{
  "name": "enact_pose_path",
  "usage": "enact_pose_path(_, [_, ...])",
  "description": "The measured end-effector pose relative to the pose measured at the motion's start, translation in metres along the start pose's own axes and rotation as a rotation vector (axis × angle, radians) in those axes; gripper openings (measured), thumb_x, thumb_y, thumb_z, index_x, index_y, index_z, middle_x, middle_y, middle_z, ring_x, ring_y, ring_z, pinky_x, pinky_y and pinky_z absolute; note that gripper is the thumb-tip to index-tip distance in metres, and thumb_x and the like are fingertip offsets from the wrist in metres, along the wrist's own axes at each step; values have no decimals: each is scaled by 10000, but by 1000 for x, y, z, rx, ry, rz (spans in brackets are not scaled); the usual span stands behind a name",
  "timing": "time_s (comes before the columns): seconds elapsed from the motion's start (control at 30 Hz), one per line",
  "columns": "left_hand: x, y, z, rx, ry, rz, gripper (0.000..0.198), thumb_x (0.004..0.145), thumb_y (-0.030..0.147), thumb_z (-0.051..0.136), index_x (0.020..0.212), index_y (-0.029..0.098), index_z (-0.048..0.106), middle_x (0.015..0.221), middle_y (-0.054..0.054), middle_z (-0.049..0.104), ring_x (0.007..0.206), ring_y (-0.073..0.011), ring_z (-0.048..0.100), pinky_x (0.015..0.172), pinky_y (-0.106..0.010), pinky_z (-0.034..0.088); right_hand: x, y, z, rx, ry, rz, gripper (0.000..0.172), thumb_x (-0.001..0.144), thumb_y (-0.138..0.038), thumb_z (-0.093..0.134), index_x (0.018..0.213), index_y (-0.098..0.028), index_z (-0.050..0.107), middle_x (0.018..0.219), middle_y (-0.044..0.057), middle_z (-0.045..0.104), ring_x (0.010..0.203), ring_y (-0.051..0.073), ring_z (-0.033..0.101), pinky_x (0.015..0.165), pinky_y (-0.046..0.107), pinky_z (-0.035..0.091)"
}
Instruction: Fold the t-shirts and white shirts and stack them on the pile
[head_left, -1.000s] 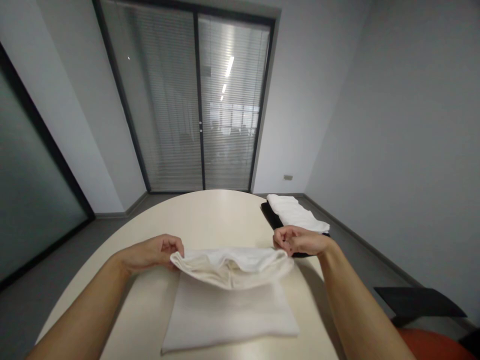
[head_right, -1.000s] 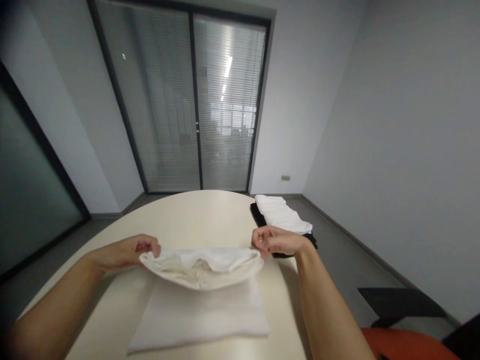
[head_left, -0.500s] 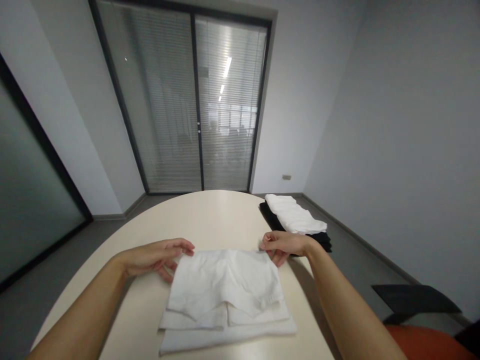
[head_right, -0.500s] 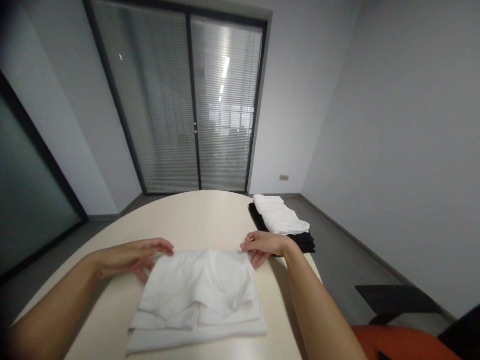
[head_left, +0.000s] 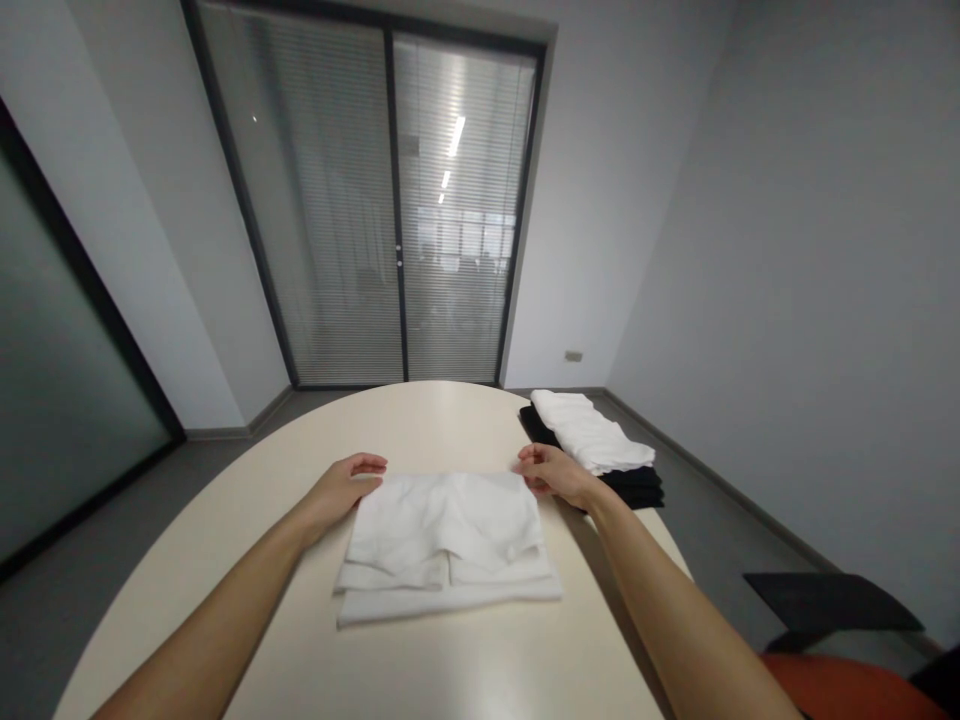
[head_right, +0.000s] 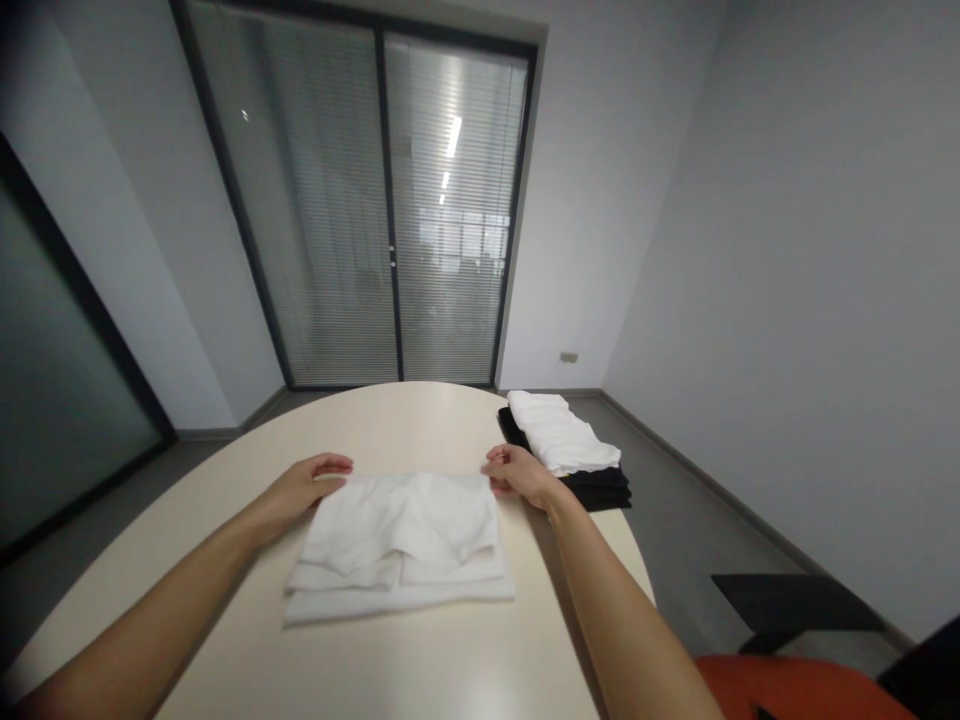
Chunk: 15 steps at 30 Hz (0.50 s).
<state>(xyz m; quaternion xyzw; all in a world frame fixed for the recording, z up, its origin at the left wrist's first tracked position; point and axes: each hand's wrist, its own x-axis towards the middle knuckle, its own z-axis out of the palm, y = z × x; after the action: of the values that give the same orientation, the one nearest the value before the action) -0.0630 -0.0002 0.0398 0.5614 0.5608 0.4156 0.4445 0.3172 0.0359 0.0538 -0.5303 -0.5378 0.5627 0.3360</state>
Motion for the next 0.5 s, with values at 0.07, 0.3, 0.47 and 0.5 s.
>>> enact_pose_path(0.07, [1, -2, 2, -25, 77, -47, 444, 673, 383, 739, 1043, 153, 656, 987, -69, 698, 691, -144, 613, 556, -237, 427, 2, 2, 1, 13, 20, 5, 388, 673, -249, 786, 950, -209, 516, 690, -67, 544, 609, 86, 523, 582, 213, 474])
enact_pose_path(0.3, [3, -15, -9, -94, 44, -161, 460, 682, 319, 697, 1089, 139, 582, 732, 1, 646, 511, -100, 531, 472, -205, 366, 12, 17, -9, -126, -101, -49, 366, 634, -143, 716, 967, -192, 572, 776, -26, 610, 614, 96, 544, 542, 206, 425])
enact_pose_path(0.47, [7, -23, -20, 132, -68, -11, 505, 635, 315, 698, 1109, 144, 661, 1089, -102, 726, 597, -126, 595, 462, -215, 385, 21, 27, -12, -409, -118, -387, 289, 703, -193, 700, 979, -169, 618, 725, -21, 615, 624, 105, 527, 577, 216, 406])
enact_pose_path(0.5, [8, -24, -21, 158, -69, 24, 494, 642, 330, 695, 1100, 146, 676, 1092, -105, 732, 641, -150, 624, 494, -229, 421, 21, 27, -11, -441, -97, -430, 275, 720, -206, 696, 983, -167, 624, 760, -4, 644, 649, 113, 544, 601, 222, 419])
